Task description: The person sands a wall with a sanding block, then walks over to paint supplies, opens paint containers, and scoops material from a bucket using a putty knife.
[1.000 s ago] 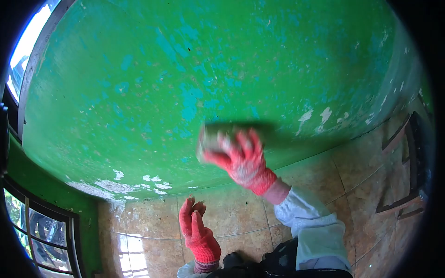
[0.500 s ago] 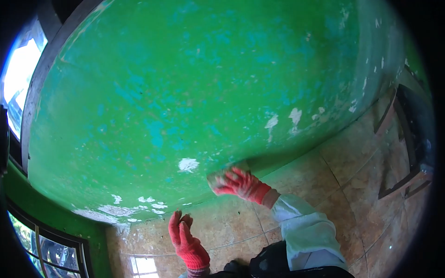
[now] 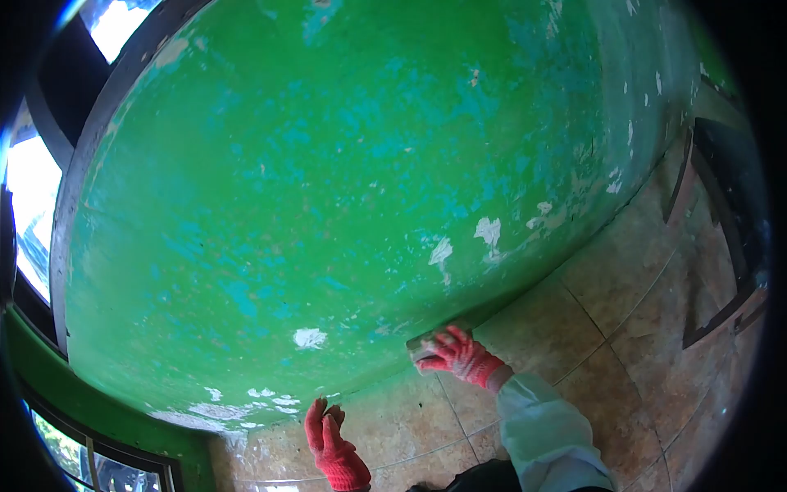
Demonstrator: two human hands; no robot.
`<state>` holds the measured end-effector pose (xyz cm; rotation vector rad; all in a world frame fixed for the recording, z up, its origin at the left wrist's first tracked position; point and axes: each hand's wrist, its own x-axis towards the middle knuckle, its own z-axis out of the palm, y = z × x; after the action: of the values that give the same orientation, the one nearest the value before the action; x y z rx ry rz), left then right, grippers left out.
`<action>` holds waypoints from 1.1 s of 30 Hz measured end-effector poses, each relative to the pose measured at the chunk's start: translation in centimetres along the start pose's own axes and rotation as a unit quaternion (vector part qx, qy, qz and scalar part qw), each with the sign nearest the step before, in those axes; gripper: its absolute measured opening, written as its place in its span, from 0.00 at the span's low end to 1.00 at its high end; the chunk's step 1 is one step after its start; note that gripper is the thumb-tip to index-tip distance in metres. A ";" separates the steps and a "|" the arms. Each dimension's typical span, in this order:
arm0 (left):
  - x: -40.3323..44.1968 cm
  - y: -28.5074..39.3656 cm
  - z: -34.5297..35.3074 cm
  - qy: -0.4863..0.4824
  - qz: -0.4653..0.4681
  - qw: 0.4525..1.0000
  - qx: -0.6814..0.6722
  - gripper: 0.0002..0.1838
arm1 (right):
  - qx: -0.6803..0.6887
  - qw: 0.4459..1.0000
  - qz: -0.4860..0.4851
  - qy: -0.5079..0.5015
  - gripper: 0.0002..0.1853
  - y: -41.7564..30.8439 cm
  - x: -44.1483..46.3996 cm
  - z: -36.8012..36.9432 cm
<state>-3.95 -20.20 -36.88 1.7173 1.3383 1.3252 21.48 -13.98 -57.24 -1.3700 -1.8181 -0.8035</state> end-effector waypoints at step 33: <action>4.6 8.6 10.8 -0.264 0.110 0.958 0.031 0.21 | 0.073 0.938 0.196 0.275 0.18 5.5 10.5 -8.1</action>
<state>9.22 -17.38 -31.42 2.1170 0.9079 0.8402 26.26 -13.68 -43.72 -1.2024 -1.1038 -0.7253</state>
